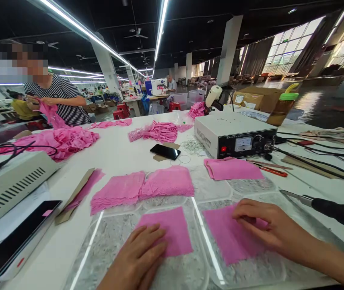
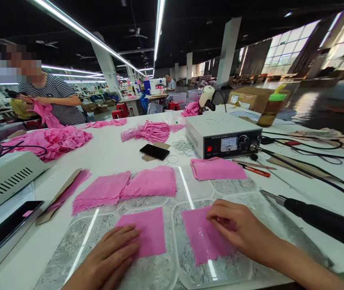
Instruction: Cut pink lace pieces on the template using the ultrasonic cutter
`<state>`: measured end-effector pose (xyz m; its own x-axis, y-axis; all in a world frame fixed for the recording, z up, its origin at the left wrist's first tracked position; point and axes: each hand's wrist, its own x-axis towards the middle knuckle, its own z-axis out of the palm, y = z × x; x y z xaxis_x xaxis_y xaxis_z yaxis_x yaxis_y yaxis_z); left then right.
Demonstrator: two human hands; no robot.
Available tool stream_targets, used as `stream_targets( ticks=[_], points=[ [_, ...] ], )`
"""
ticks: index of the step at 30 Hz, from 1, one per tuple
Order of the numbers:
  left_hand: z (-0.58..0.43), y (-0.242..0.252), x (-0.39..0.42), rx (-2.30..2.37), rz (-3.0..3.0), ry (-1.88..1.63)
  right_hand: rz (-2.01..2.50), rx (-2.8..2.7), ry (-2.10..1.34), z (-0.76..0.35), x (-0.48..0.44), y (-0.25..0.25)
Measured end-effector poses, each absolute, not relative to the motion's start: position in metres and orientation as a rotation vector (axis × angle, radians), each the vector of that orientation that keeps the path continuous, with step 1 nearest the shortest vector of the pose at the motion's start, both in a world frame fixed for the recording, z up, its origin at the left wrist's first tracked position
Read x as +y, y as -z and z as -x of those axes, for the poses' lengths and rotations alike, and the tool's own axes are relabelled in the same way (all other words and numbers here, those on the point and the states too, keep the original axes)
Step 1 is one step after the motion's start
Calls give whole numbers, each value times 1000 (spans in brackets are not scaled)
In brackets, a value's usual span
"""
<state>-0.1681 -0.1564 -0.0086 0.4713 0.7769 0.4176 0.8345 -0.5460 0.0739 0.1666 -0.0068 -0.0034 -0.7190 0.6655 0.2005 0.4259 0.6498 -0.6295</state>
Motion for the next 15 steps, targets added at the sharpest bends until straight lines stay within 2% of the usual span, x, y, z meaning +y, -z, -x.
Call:
stream_targets(
  ticks=[7,15],
  points=[
    [88,18,-109,-1133,2771,569,908,-2411,-568,-218,-3,26],
    [88,42,-79,-892,2528,459,1071,-2185,-556,-256,-3,33]
  ],
)
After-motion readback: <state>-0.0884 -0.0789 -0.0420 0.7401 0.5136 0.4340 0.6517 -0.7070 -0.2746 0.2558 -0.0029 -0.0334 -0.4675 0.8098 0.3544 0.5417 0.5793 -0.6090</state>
